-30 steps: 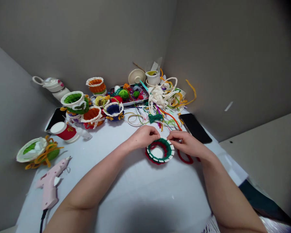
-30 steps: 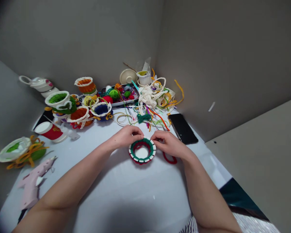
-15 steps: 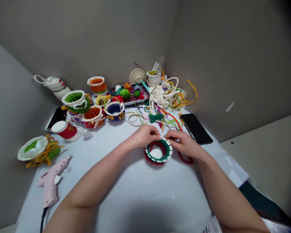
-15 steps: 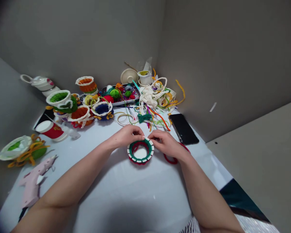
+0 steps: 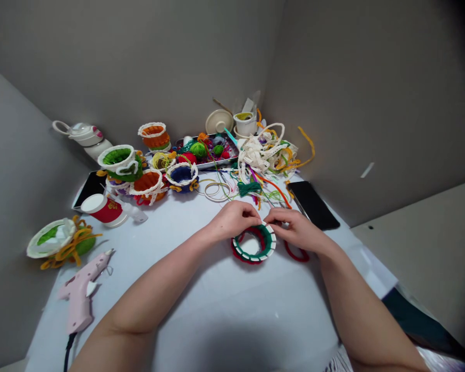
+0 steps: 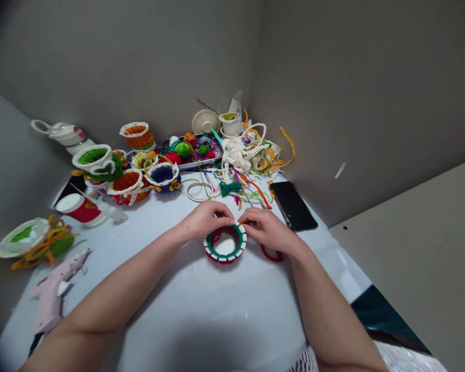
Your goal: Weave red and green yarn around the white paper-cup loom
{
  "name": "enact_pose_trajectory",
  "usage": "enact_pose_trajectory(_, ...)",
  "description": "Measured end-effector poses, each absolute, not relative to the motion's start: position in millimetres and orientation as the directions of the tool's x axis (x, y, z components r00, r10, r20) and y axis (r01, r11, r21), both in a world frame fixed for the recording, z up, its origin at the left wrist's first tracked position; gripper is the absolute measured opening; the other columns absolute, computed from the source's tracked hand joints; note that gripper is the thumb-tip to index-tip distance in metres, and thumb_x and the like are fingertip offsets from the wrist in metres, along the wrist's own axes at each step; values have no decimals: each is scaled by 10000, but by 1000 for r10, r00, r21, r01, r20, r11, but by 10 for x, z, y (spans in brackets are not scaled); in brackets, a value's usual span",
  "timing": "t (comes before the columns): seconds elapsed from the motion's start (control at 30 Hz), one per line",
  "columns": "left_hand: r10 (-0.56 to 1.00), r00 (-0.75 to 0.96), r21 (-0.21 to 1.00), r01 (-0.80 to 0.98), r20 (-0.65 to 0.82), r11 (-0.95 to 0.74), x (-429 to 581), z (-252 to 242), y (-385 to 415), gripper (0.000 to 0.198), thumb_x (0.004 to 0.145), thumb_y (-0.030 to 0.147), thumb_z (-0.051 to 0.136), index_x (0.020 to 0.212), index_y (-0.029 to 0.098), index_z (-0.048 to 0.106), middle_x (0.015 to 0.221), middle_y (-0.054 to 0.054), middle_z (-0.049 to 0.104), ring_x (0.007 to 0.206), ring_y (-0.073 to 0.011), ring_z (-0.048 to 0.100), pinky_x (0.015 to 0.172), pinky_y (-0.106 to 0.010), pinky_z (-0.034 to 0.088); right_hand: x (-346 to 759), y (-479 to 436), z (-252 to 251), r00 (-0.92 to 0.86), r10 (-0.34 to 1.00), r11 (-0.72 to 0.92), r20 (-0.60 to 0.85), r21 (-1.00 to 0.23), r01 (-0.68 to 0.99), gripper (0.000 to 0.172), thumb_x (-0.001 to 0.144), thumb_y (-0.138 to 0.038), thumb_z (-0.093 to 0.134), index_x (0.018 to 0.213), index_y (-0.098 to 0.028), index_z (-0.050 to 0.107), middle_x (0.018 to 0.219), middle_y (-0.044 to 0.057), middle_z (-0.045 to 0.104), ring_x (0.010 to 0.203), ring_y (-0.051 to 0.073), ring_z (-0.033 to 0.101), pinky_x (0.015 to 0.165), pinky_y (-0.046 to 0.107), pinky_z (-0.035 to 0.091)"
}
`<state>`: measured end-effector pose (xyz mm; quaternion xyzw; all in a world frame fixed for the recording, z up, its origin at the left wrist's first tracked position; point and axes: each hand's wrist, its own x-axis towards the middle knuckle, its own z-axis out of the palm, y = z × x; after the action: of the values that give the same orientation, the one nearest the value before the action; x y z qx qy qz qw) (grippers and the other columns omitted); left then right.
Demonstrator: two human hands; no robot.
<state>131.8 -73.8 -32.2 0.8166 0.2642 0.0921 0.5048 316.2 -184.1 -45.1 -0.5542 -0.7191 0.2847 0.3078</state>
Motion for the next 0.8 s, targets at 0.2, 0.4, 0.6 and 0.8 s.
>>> enact_pose_trajectory(0.2, 575, 811, 819, 400, -107, -412, 1313, -331, -726, 206, 769, 321, 587, 766, 157, 712, 748, -20, 701, 677, -120, 582, 632, -220, 424, 3224, -1895, -412, -109, 972, 229, 209, -732, 641, 167, 914, -299, 540, 848, -201, 658, 811, 44, 645, 750, 168, 577, 706, 296, 454)
enact_pose_trajectory(0.4, 591, 801, 797, 415, -93, -438, 1318, -343, -727, 224, 770, 335, 576, 761, 155, 709, 751, -27, 697, 679, -125, 570, 631, -225, 421, 3175, -1918, -370, -142, 938, 331, 315, -700, 632, 114, 890, -278, 572, 822, -212, 636, 780, 47, 624, 740, 182, 566, 710, 323, 456)
enact_pose_trajectory(0.6, 597, 793, 780, 446, -117, -439, 1303, -337, -687, 226, 759, 330, 563, 760, 152, 703, 741, -28, 687, 672, -127, 562, 618, -232, 412, 3230, -1925, -365, -162, 951, 303, 262, -693, 655, 172, 883, -250, 529, 731, -201, 594, 730, 38, 595, 697, 169, 534, 680, 307, 434)
enact_pose_trajectory(0.8, 566, 809, 752, 470, -157, -462, 1246, -251, -646, 214, 749, 313, 539, 745, 154, 683, 724, -22, 676, 665, -129, 561, 594, -229, 399, 3214, -1866, -440, -156, 985, 156, 71, -754, 638, 189, 907, -283, 504, 829, -187, 648, 794, 38, 640, 730, 159, 569, 670, 273, 448)
